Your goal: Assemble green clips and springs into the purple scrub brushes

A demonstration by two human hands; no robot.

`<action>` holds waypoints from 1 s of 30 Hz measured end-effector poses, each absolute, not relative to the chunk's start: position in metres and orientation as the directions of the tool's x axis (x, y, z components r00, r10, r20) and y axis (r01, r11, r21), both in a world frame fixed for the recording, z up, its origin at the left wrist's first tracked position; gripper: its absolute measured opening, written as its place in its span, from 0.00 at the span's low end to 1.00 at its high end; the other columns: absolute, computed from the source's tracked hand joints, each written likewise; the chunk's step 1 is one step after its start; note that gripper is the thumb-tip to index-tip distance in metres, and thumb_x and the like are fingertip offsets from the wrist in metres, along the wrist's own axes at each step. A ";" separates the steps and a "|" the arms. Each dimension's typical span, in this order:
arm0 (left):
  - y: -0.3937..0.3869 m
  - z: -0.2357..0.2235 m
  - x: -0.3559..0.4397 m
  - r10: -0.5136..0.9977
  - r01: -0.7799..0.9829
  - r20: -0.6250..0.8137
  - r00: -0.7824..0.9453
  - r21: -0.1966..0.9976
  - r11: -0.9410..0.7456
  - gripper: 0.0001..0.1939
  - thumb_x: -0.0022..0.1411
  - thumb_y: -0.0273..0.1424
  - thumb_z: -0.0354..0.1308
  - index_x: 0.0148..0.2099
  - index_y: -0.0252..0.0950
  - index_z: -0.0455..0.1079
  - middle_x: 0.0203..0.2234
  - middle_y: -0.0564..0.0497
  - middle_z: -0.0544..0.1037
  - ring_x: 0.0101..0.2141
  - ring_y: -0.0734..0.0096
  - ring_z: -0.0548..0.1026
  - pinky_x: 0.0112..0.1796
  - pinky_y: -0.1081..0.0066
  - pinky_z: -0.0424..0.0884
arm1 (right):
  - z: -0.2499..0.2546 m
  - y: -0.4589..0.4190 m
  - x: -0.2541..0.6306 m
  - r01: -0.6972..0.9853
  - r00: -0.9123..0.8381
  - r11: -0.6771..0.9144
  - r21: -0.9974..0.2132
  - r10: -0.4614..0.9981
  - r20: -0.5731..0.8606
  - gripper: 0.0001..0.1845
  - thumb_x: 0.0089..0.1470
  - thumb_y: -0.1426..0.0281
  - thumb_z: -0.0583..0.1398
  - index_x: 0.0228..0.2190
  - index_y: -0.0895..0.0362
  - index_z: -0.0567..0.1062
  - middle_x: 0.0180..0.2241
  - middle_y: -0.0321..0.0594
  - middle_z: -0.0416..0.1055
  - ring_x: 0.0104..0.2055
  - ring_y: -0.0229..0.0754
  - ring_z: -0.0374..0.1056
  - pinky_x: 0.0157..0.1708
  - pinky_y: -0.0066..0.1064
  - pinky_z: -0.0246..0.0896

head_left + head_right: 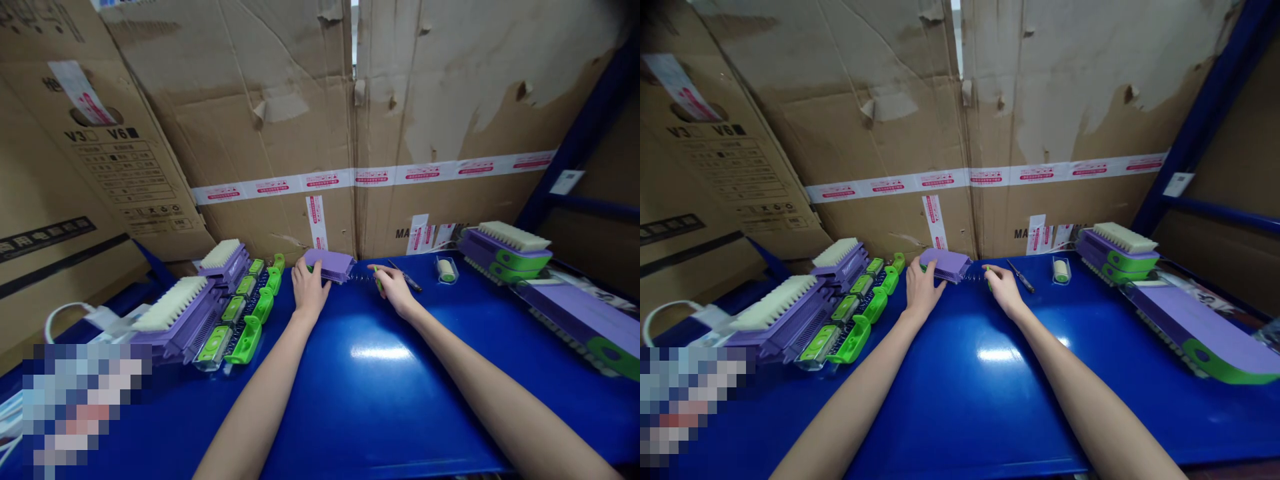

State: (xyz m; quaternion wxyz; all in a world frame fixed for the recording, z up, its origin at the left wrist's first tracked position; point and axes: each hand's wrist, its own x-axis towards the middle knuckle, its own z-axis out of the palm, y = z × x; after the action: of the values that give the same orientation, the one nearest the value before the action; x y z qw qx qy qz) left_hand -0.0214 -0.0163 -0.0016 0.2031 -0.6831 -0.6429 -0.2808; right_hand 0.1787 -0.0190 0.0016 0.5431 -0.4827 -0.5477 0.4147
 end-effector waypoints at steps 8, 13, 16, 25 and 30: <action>-0.015 -0.002 -0.023 0.755 0.977 0.633 0.172 -0.008 -0.215 0.18 0.55 0.35 0.60 0.48 0.36 0.65 0.49 0.39 0.69 0.54 0.52 0.64 0.56 0.51 0.55 | 0.002 -0.018 0.179 0.057 0.234 0.141 -0.988 0.961 0.150 0.25 0.43 0.60 0.55 0.41 0.63 0.72 0.16 0.29 0.59 0.15 0.34 0.55 0.12 0.25 0.50; -0.018 0.000 -0.021 0.755 0.966 0.628 0.189 0.020 -0.259 0.17 0.55 0.34 0.60 0.47 0.37 0.66 0.50 0.40 0.70 0.54 0.52 0.64 0.56 0.51 0.56 | 0.003 -0.017 0.181 0.056 0.344 0.111 -0.992 0.931 0.124 0.23 0.44 0.61 0.55 0.39 0.63 0.73 0.15 0.30 0.58 0.14 0.34 0.55 0.11 0.25 0.49; -0.019 0.002 -0.019 0.749 0.958 0.626 0.216 0.010 -0.285 0.18 0.54 0.34 0.60 0.47 0.36 0.66 0.50 0.39 0.70 0.54 0.53 0.65 0.56 0.52 0.57 | 0.002 -0.016 0.183 0.046 0.378 0.103 -0.994 0.919 0.112 0.22 0.45 0.60 0.55 0.38 0.62 0.74 0.15 0.31 0.59 0.14 0.34 0.55 0.11 0.25 0.49; -0.018 -0.002 -0.020 0.710 0.945 0.654 0.261 -0.023 -0.325 0.18 0.54 0.35 0.61 0.47 0.36 0.67 0.50 0.40 0.70 0.53 0.53 0.66 0.56 0.53 0.57 | 0.005 -0.013 0.191 0.022 0.436 0.081 -0.996 0.896 0.083 0.18 0.43 0.60 0.56 0.33 0.60 0.72 0.16 0.31 0.60 0.15 0.33 0.55 0.12 0.24 0.50; -0.021 -0.001 -0.015 0.675 0.913 0.652 0.345 -0.068 -0.401 0.17 0.55 0.38 0.60 0.46 0.37 0.67 0.50 0.41 0.70 0.53 0.55 0.66 0.55 0.53 0.59 | 0.004 -0.016 0.182 0.010 0.276 0.105 -0.994 0.955 0.104 0.20 0.41 0.62 0.59 0.36 0.60 0.70 0.18 0.32 0.65 0.16 0.34 0.60 0.13 0.24 0.54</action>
State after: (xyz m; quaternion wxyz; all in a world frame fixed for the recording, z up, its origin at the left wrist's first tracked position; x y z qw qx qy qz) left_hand -0.0145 -0.0212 -0.0014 0.2172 -0.7908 -0.5021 -0.2745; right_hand 0.1819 -0.0161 0.0036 0.5917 -0.5366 -0.4499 0.3994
